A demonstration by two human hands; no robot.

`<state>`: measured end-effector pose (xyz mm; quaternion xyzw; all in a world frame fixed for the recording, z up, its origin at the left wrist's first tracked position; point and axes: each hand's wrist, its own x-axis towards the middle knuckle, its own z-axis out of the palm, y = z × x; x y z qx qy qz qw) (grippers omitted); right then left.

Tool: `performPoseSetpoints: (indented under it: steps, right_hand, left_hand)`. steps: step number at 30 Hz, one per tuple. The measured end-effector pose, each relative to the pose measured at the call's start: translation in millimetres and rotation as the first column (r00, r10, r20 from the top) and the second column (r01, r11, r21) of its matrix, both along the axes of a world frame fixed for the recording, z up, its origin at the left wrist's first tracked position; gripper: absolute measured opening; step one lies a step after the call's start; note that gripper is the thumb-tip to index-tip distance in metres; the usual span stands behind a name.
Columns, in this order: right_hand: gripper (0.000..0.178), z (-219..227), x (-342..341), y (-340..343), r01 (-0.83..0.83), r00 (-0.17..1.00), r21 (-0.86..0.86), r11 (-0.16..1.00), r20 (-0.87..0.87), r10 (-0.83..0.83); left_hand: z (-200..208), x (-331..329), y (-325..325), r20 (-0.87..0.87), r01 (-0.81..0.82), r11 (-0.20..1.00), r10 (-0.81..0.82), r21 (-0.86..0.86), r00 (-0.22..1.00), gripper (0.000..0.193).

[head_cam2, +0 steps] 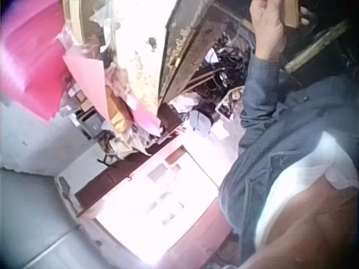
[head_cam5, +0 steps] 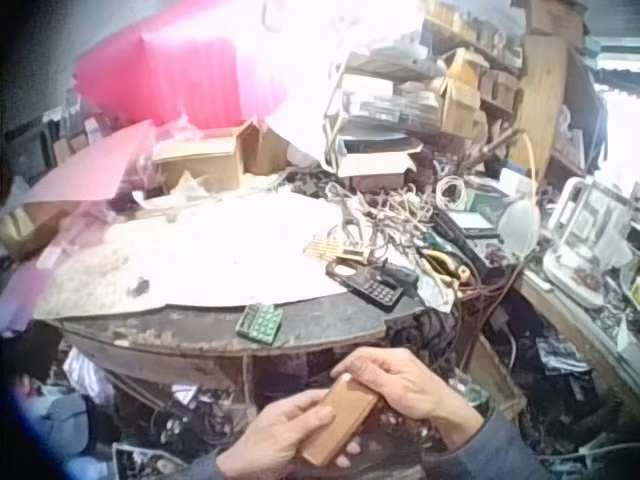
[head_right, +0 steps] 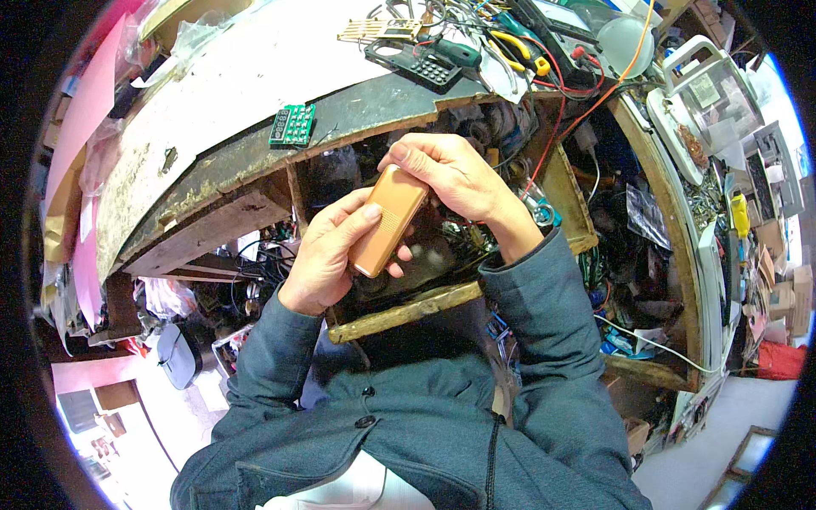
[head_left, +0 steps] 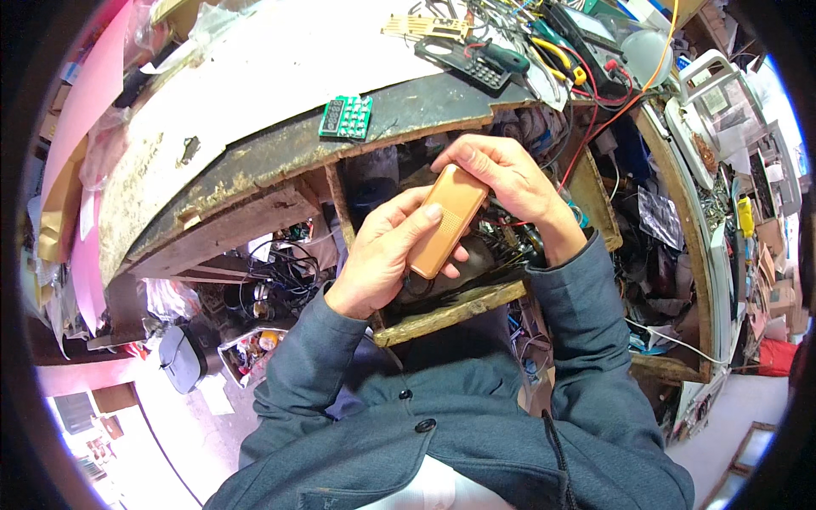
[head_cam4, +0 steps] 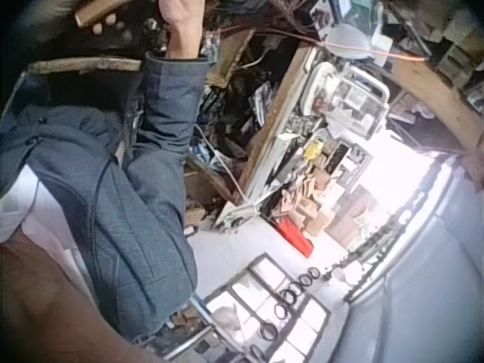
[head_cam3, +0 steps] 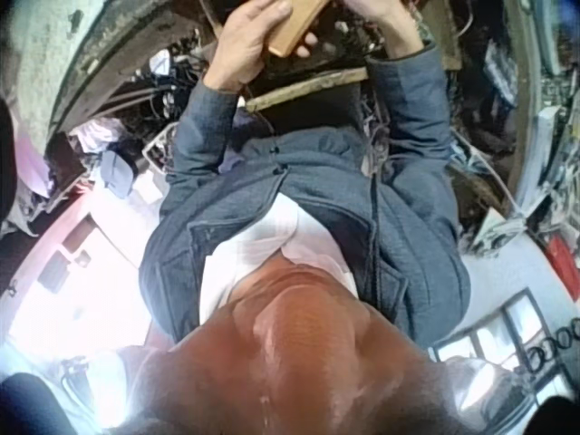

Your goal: The person disassembles a small electronic device, removes the battery, and then reassembles it by inserting the battery and closing the case. The person also briefly handles a small circuit board and a roll of tape.

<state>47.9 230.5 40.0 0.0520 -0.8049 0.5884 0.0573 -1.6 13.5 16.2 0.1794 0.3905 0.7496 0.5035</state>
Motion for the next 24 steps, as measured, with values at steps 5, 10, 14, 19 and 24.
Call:
performPoseSetpoints:
  steps: [5, 10, 14, 19, 24]
  right_hand:
    - [0.021, 8.2, 5.3, -2.5, -0.063, 0.992, -0.076, 0.995, 0.104, 0.071]
    - [0.026, 16.7, 12.0, 5.1, -0.064, 0.997, -0.127, 0.99, -0.04, 0.059]
    - [0.029, 18.0, 11.3, 12.6, -0.201, 0.97, -0.128, 0.971, -0.168, 0.178]
    - [0.04, 21.0, 15.1, 4.9, -0.14, 0.988, -0.219, 0.966, 0.033, 0.15]
    - [0.044, 18.4, 14.7, 2.1, -0.151, 0.975, -0.317, 0.936, 0.106, 0.193]
  left_hand:
    - [-0.8, 6.3, -1.9, -0.22, -0.075, 0.995, 0.058, -0.067, 0.974, 0.054]
    - [5.3, 2.6, -5.4, 0.017, -0.108, 0.994, 0.108, -0.007, 0.994, 0.063]
    - [4.6, 7.6, -3.8, -0.213, -0.184, 0.974, 0.153, -0.134, 0.965, 0.057]
    - [-8.1, 11.9, 1.3, -0.569, -0.434, 0.9, 0.346, -0.023, 0.746, 0.065]
    - [-0.4, 15.2, -1.4, -0.8, -0.594, 0.804, 0.342, -0.023, 0.493, 0.067]
